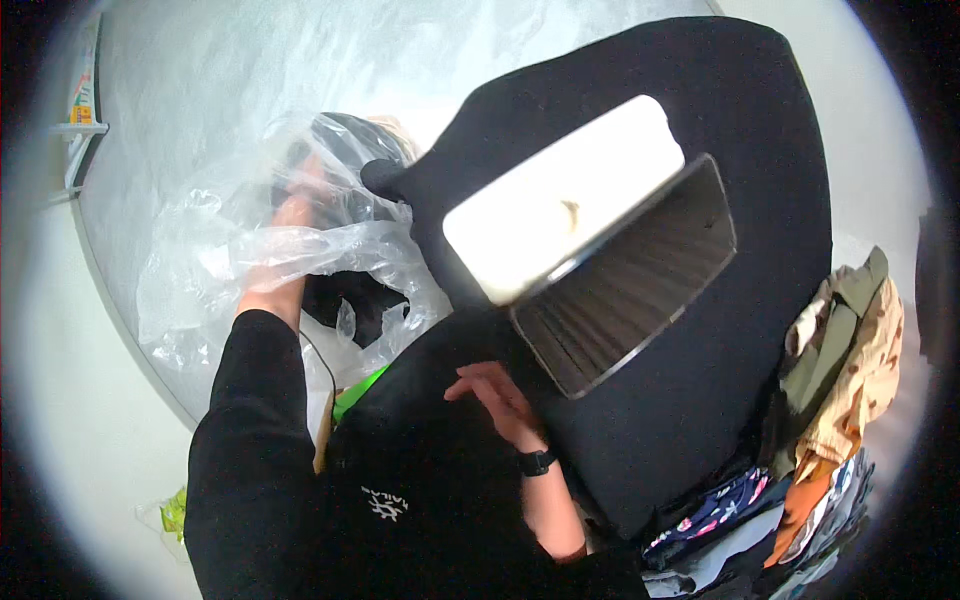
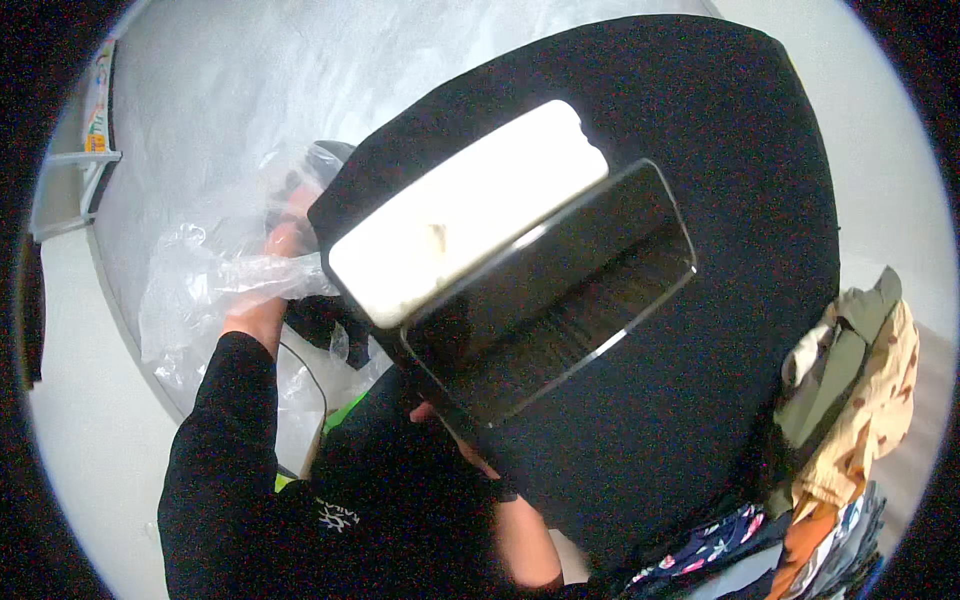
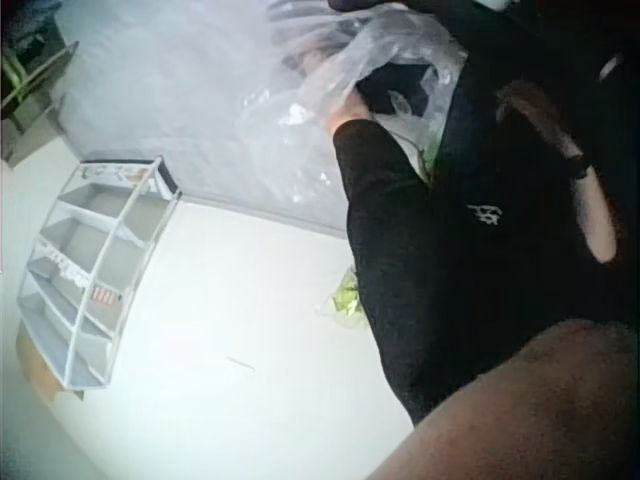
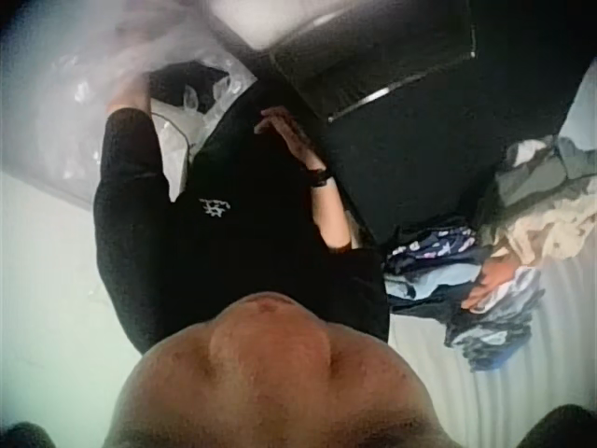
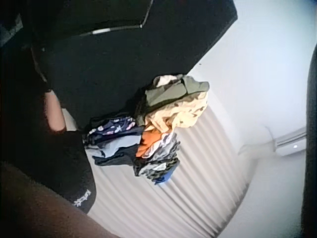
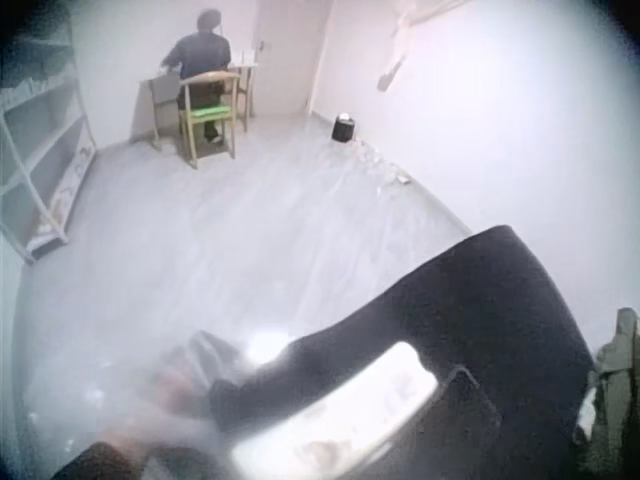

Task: The recorder is taking clothes out of a plastic bag and folding them on a table.

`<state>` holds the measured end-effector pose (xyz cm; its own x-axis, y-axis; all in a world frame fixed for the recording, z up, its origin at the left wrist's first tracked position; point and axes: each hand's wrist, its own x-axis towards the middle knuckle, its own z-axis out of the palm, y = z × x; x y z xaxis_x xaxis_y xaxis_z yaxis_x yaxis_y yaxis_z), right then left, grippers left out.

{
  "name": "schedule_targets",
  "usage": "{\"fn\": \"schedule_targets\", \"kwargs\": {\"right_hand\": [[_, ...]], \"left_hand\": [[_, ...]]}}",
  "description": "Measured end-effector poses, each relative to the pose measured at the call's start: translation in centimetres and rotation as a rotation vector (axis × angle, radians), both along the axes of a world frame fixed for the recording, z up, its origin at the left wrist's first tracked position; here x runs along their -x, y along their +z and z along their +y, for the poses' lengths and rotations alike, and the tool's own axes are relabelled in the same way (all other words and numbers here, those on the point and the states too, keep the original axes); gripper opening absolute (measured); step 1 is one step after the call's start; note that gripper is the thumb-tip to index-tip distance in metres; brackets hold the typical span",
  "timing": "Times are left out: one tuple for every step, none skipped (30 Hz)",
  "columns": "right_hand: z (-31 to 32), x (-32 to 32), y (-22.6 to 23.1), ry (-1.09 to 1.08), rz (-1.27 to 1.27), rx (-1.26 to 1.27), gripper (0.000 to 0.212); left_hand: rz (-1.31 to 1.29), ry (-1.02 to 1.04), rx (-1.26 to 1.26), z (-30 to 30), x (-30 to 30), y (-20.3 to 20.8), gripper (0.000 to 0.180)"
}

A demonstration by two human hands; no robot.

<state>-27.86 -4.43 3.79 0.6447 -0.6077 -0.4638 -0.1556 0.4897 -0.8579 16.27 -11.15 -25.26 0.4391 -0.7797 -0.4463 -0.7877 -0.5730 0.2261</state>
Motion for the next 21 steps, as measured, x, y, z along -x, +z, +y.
{"fn": "schedule_targets", "kwargs": {"right_hand": [[0.0, -0.1, -0.3, 0.015, 0.006, -0.026, 0.019], [0.1, 0.0, -0.5, 0.028, 0.026, -0.059, 0.019], [0.2, 0.1, -0.7, 0.042, 0.047, -0.091, 0.02], [0.3, 0.1, -0.9, 0.054, 0.065, -0.119, 0.02], [0.3, 0.2, -1.0, 0.059, 0.073, -0.126, 0.02], [0.3, 0.2, -1.1, 0.054, 0.112, -0.148, 0.021], [0.3, 0.2, -1.2, 0.049, 0.148, -0.168, 0.021], [0.2, 0.1, -1.2, 0.055, 0.146, -0.168, 0.021], [0.1, 0.0, -1.1, 0.107, 0.183, -0.017, 0.021], [-0.1, -0.2, -1.0, 0.158, 0.217, 0.139, 0.02], [-0.4, -0.5, -0.8, 0.163, 0.211, 0.148, 0.02], [-0.4, -0.7, -0.4, 0.1, 0.203, 0.047, 0.019], [-0.3, -1.0, 0.2, 0.032, 0.198, -0.059, 0.019], [-0.5, -1.2, 0.8, 0.033, 0.196, -0.061, 0.019], [-0.8, -1.4, 1.1, 0.036, 0.193, -0.069, 0.018], [-1.1, -1.7, 1.4, 0.029, 0.197, -0.057, 0.018], [-1.3, -1.8, 1.7, 0.03, 0.172, -0.063, 0.018], [-1.4, -1.9, 1.8, 0.04, 0.141, -0.03, 0.02], [-1.4, -1.9, 1.9, 0.05, 0.108, 0.004, 0.022], [-1.4, -1.9, 1.9, 0.039, 0.095, 0.013, 0.022], [-1.3, -1.9, 1.6, 0.006, 0.043, 0.013, 0.025]], "left_hand": [[0.0, 0.011, -0.022, 0.1, 0.0, -0.8, 0.028], [0.003, 0.021, -0.046, 0.4, 0.0, -1.6, 0.028], [0.005, 0.029, -0.074, 0.6, 0.1, -2.4, 0.028], [0.007, 0.034, -0.099, 0.7, 0.2, -2.9, 0.028], [0.01, 0.039, -0.127, 0.8, 0.5, -3.4, 0.028], [0.012, 0.044, -0.153, 0.9, 0.6, -3.7, 0.028], [0.013, 0.047, -0.177, 1.0, 0.9, -3.9, 0.028], [0.011, 0.047, -0.201, 1.0, 1.2, -4.1, 0.028], [0.007, 0.047, -0.216, 1.1, 1.5, -4.3, 0.027], [0.002, 0.053, -0.224, 1.3, 1.6, -4.4, 0.027], [-0.002, 0.063, -0.229, 1.4, 1.8, -4.5, 0.027], [-0.001, 0.068, -0.235, 1.7, 1.9, -4.6, 0.027], [0.007, 0.062, -0.241, 1.9, 2.0, -4.7, 0.027], [0.025, 0.066, -0.278, 2.2, 2.1, -4.6, 0.025], [0.018, 0.066, -0.271, 2.5, 2.2, -4.4, 0.025], [0.11, -0.086, -0.229, 2.6, 2.4, -3.9, 0.024], [0.198, -0.232, -0.217, 2.6, 2.3, -3.1, 0.022], [0.159, -0.212, -0.216, 3.2, 2.7, -1.9, 0.023], [0.081, -0.197, -0.248, 3.7, 3.6, -0.4, 0.023], [0.011, -0.198, -0.284, 4.1, 4.7, 1.3, 0.023], [-0.053, -0.205, -0.313, 4.6, 5.8, 3.3, 0.024]]}}
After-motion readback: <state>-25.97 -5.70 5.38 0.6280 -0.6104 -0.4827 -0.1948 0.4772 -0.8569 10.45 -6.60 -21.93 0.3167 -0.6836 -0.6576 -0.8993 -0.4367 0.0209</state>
